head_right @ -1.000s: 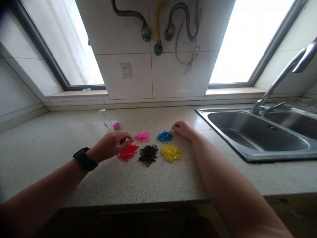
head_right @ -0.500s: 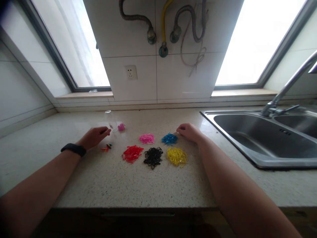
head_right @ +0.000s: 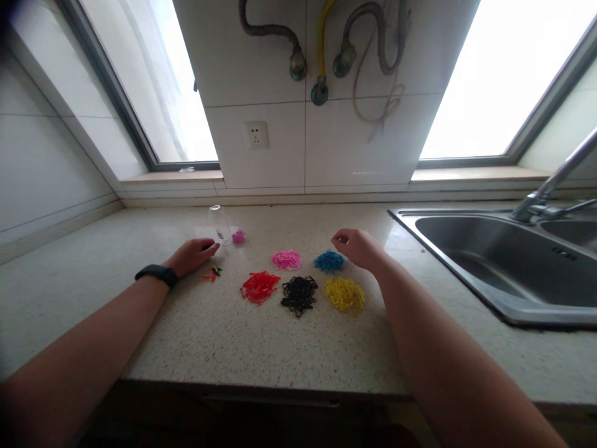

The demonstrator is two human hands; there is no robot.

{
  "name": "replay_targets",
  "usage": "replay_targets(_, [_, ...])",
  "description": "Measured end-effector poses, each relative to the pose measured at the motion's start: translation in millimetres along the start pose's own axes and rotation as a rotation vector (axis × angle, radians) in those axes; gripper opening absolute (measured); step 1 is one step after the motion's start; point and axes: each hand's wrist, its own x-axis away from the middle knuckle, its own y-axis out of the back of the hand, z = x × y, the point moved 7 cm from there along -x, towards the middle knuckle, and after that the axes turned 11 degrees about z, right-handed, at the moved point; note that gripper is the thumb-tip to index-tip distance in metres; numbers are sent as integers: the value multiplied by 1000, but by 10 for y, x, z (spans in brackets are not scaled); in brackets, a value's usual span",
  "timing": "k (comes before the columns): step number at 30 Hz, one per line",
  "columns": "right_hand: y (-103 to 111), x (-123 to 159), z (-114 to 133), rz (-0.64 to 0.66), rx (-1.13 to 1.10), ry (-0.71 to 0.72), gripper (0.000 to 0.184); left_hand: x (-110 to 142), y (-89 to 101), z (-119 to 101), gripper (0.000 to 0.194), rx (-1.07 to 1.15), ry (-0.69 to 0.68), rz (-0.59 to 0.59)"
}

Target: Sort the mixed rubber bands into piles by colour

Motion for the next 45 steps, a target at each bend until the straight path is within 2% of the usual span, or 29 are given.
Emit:
replay_targets(3, [76, 33, 455, -42, -28, 75, 28, 8, -3, -41, 44, -49, 5, 12])
replay_targets(5, [111, 66, 847, -76, -26, 147, 26, 10, -10, -66, 44, -90, 9, 21])
replay_targets(7, [60, 87, 1269, -48, -17, 224, 23, 11, -18, -81, 45, -133, 15, 24])
replay_targets(10, [-180, 86, 1862, 77, -8, 331, 17, 12, -28, -97, 46, -174, 20, 27])
replay_targets(13, [-482, 62, 2358, 146, 46, 464, 15, 14, -26, -109, 46, -183, 24, 26])
replay_targets(17, [-885, -7, 2744, 206, 188, 554, 19, 20, -9, -125, 44, -198, 31, 29])
replay_targets(22, [-1236, -43, 2918, 246, 344, 576, 28, 15, -15, -114, 43, -194, 40, 39])
replay_targets(28, [-1391, -92, 2916, 224, 400, 478, 33, -3, -34, -81, 43, -199, 45, 24])
replay_targets(37, [-1421, -137, 2854, 212, 382, 361, 27, -6, -16, -84, 43, -212, 57, 40])
replay_targets(42, [-1312, -99, 2776, 204, 342, 387, 30, 3, -4, -112, 44, -204, 47, 39])
replay_targets(45, [-1187, -52, 2642, 227, 283, 386, 27, 11, 4, -133, 45, -194, 39, 40])
